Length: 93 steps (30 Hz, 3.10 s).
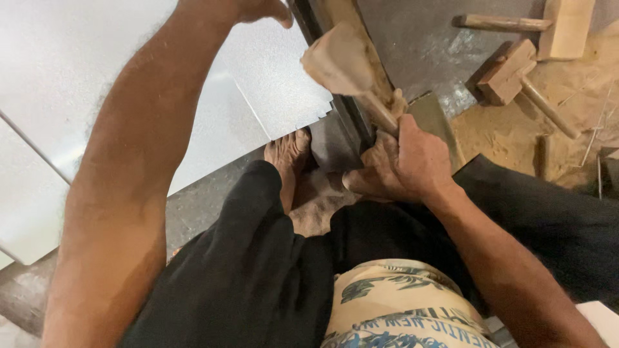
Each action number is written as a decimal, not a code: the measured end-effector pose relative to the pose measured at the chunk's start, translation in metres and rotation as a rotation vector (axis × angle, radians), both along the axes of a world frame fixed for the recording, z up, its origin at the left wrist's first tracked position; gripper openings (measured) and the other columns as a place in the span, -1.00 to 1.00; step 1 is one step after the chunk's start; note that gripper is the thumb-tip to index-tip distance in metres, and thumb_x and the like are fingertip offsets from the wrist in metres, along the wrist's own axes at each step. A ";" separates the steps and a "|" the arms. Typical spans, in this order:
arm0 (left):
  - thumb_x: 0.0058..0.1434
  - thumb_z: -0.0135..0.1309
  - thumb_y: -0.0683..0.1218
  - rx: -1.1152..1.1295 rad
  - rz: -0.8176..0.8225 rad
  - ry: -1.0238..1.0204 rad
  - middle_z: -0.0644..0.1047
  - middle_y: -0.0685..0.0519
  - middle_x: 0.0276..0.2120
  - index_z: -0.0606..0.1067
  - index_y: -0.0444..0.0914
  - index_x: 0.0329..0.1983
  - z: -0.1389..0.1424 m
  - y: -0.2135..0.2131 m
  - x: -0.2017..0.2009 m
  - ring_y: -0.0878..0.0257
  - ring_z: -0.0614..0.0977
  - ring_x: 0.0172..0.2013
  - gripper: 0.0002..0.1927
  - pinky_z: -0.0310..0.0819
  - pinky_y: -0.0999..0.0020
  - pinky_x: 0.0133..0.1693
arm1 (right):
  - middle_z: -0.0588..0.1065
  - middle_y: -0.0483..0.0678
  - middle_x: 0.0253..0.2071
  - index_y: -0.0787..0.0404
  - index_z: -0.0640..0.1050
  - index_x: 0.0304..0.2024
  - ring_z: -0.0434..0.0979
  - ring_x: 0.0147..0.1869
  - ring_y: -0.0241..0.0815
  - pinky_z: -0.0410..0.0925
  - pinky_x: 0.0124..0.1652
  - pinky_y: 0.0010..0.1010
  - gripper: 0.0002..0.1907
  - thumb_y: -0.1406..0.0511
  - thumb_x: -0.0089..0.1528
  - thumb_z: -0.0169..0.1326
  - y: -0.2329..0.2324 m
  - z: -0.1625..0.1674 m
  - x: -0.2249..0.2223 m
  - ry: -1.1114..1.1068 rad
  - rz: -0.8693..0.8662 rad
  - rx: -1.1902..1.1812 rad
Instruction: The person kneels on the floor and bends galvanized sheet metal by hand over a metal angle edge, hammering the fold with a wooden mallet. They reposition each sheet, press the fold flat, and set finished sheets onto a stack beside them.
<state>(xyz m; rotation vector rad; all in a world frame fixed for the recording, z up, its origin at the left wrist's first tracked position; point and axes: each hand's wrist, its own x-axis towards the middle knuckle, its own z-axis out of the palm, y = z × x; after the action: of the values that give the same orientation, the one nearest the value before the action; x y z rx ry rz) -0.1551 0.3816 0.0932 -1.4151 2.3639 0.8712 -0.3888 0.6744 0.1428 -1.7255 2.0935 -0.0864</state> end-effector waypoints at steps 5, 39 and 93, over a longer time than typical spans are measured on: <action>0.20 0.30 0.07 -0.070 -0.137 0.104 0.65 0.02 -0.18 0.65 -0.03 -0.01 0.000 0.000 -0.005 -0.03 0.67 -0.22 -0.70 0.60 -0.06 -0.19 | 0.46 0.14 -0.43 0.32 0.40 -0.06 0.49 -0.40 0.11 0.39 -0.39 -0.11 -0.68 0.16 0.44 -0.12 -0.008 0.010 0.004 -0.403 -0.235 -0.354; -0.10 0.47 0.11 -0.327 -0.394 0.117 0.59 0.08 -0.19 0.70 -0.02 -0.22 -0.011 -0.021 -0.011 0.05 0.55 0.06 -0.64 0.20 -0.22 0.30 | 0.45 0.15 -0.41 0.50 0.38 -0.03 0.51 -0.35 0.00 0.38 -0.32 -0.29 -0.46 0.04 0.59 -0.15 -0.020 -0.080 -0.043 -0.261 -0.109 -0.349; 0.34 -0.10 -0.18 -0.489 0.390 0.189 0.10 -0.52 0.37 0.14 -0.57 0.37 -0.021 -0.086 -0.011 -0.33 0.19 0.37 -0.41 0.20 -0.05 0.33 | 0.32 -0.12 -0.57 0.24 0.39 -0.17 0.28 -0.59 -0.37 0.19 -0.60 -0.40 -0.65 0.11 0.49 -0.25 -0.385 0.002 0.081 -0.494 0.038 -0.609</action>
<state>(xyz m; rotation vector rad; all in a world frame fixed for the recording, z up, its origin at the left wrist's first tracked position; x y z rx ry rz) -0.1656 0.2956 0.0727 -2.1214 2.6052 0.5406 -0.3079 0.2891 0.1453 -1.8054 1.7520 -1.1169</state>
